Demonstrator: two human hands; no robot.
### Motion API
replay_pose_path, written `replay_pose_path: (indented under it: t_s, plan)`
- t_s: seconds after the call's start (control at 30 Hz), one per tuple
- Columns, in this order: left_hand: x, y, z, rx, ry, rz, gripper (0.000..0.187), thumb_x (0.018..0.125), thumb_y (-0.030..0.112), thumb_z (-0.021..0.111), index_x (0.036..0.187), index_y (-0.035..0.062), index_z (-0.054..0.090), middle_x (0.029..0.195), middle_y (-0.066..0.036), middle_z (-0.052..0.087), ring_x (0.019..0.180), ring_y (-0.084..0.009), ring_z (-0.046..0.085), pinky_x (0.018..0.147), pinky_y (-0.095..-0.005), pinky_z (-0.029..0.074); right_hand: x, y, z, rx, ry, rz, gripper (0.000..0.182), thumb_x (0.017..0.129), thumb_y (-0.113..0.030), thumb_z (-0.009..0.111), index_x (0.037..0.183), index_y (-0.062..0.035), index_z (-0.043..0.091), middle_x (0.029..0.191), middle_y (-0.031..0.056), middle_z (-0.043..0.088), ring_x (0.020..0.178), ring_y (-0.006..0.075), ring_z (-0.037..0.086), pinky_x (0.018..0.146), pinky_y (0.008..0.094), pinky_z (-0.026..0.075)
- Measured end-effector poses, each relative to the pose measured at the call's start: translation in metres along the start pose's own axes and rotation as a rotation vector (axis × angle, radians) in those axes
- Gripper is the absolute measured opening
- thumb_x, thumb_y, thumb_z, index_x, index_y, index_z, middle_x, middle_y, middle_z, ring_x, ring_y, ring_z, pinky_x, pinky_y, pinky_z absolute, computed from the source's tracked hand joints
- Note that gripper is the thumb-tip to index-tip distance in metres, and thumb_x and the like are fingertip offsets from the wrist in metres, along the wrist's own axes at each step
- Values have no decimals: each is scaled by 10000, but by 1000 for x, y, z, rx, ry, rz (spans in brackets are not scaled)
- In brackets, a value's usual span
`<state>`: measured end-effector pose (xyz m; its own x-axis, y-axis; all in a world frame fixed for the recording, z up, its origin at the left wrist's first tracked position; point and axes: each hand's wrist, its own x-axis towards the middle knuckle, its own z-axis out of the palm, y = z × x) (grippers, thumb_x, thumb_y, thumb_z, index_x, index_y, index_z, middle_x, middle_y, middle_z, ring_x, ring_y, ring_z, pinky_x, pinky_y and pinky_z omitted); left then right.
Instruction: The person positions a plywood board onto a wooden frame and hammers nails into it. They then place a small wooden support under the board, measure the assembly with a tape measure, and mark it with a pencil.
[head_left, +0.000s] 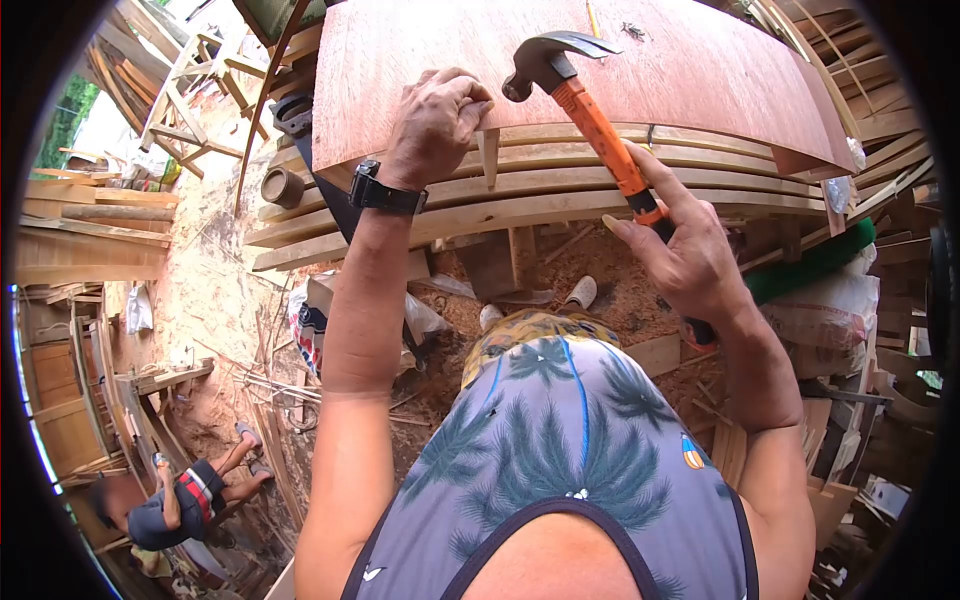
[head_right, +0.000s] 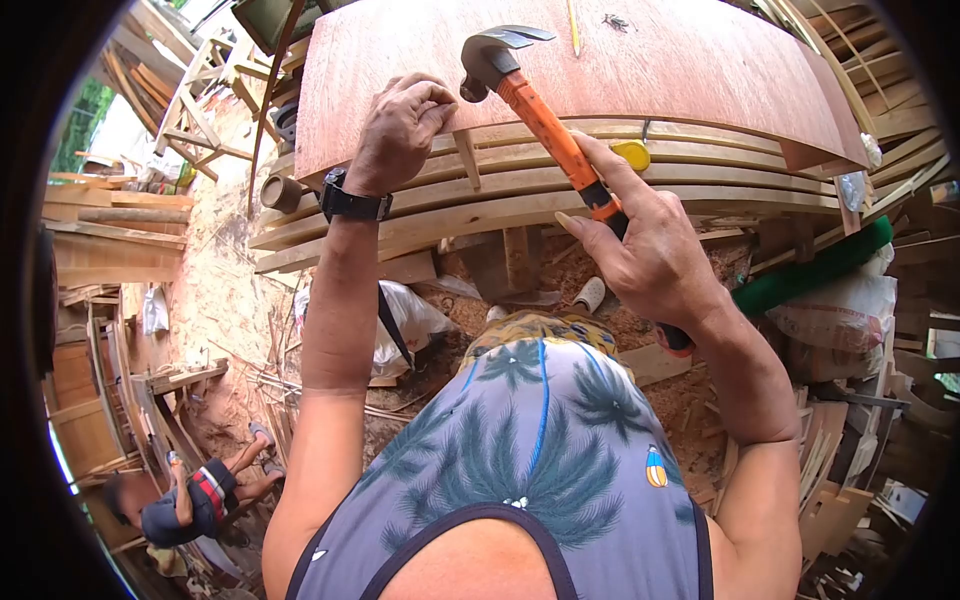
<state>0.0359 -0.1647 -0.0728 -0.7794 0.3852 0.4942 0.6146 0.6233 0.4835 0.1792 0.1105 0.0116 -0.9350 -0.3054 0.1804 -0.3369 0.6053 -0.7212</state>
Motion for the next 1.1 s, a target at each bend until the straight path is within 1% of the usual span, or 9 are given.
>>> replay_pose_path:
  t_s: [0.07,0.13,0.3,0.37,0.47,0.67,0.73,0.83,1.1]
  plan:
    - [-1,0,1,7,31,22,110,901,98,647,925,13,712,1026,-78,685,1017,-280,610,918,-384,465,3,-8,-2,0,-15,4,641,878,-92,682,1466,-30,436,942,294,682,804,399,706,759,403,528]
    - [0,2,3,18,36,18,109,901,96,648,934,14,712,1031,-77,684,1023,-278,608,921,-383,463,7,-16,-6,21,-106,159,663,880,-14,643,1502,-41,415,984,221,690,859,156,627,849,307,499]
    - [0,1,4,19,55,17,113,895,93,652,936,8,714,1028,-82,683,1023,-280,610,921,-384,468,9,-10,0,-9,-68,55,676,880,-10,643,1513,-72,414,1057,261,702,937,187,688,862,312,502]
    - [0,-2,3,-61,7,-47,112,890,147,673,908,63,744,1035,-62,692,1059,-285,597,965,-401,434,10,-10,1,-14,-68,47,681,880,-9,643,1517,-81,413,1074,271,700,959,202,702,862,313,504]
    - [1,-2,3,-73,14,-29,130,867,90,678,916,-14,738,1027,-97,694,1020,-269,625,909,-377,495,11,-10,2,-25,-77,43,685,881,-13,652,1519,-113,426,1024,255,711,892,200,702,836,318,513]
    - [2,-4,0,-90,1,-41,127,845,89,709,907,-13,754,1007,-102,707,1010,-261,642,909,-376,509,13,-6,5,-75,-118,44,689,861,-12,672,1503,-140,458,951,257,692,764,260,689,773,311,514]
    - [2,-3,-1,-105,1,-39,128,845,92,710,907,-11,756,1000,-105,710,1006,-262,644,908,-376,511,11,-7,6,-78,-69,-16,665,881,-55,661,1505,-154,455,812,250,672,599,326,627,649,370,523]
    - [2,0,-1,-116,10,-49,129,843,97,713,904,-8,759,987,-109,715,999,-262,649,906,-375,513,12,-13,5,-56,-7,-53,691,851,-1,672,1498,-120,461,922,247,680,656,275,569,729,296,498]
    - [1,-1,-1,-123,6,-69,133,835,105,715,893,-3,765,991,-110,720,995,-252,656,907,-371,509,12,-14,4,-81,-97,48,670,852,13,654,1487,-91,469,926,245,688,634,272,562,724,286,502]
